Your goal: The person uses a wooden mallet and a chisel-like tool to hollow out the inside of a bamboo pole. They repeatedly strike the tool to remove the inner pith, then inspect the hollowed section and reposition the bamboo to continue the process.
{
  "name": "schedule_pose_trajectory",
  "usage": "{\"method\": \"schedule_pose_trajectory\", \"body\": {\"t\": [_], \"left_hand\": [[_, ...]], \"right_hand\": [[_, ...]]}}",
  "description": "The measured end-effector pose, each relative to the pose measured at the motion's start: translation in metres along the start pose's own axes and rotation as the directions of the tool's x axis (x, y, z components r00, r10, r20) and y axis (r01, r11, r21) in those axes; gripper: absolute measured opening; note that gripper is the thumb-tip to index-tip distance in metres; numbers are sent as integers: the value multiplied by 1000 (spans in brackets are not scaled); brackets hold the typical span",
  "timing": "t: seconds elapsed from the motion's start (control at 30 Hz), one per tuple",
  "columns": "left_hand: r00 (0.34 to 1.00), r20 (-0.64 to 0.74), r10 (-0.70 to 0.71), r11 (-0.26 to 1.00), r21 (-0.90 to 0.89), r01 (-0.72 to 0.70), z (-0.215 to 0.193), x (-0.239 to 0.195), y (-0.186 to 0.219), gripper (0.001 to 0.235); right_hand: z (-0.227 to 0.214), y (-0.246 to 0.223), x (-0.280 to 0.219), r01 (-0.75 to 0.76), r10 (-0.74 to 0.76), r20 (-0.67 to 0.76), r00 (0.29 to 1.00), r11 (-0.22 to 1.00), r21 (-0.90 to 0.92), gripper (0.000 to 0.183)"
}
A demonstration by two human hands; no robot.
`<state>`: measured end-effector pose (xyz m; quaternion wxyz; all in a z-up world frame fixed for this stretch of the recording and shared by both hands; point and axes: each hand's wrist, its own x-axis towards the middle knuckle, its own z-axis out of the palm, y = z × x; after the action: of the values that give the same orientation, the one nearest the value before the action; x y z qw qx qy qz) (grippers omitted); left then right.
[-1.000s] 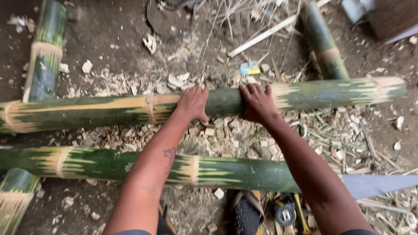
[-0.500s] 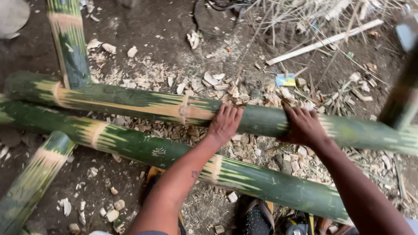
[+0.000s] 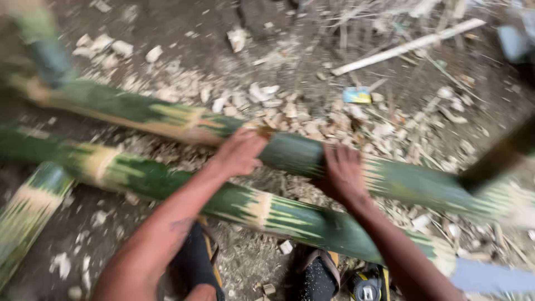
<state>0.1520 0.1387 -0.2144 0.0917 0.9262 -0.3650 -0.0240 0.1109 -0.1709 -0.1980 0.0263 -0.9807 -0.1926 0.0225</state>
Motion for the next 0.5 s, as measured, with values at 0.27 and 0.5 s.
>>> {"method": "schedule_pose_trajectory", "body": {"t": [0.27,0.5], "left_hand": [[955,134,-265,895,403,192,-28,-96,-95,53],[882,141,-450,806,490,333,-28,-131,-115,35]], "right_hand": [[-29,-11,-8,106,148,-775,615,958,268,95],[-124,161,-33,92,669,-367,646,409,908,107]]}}
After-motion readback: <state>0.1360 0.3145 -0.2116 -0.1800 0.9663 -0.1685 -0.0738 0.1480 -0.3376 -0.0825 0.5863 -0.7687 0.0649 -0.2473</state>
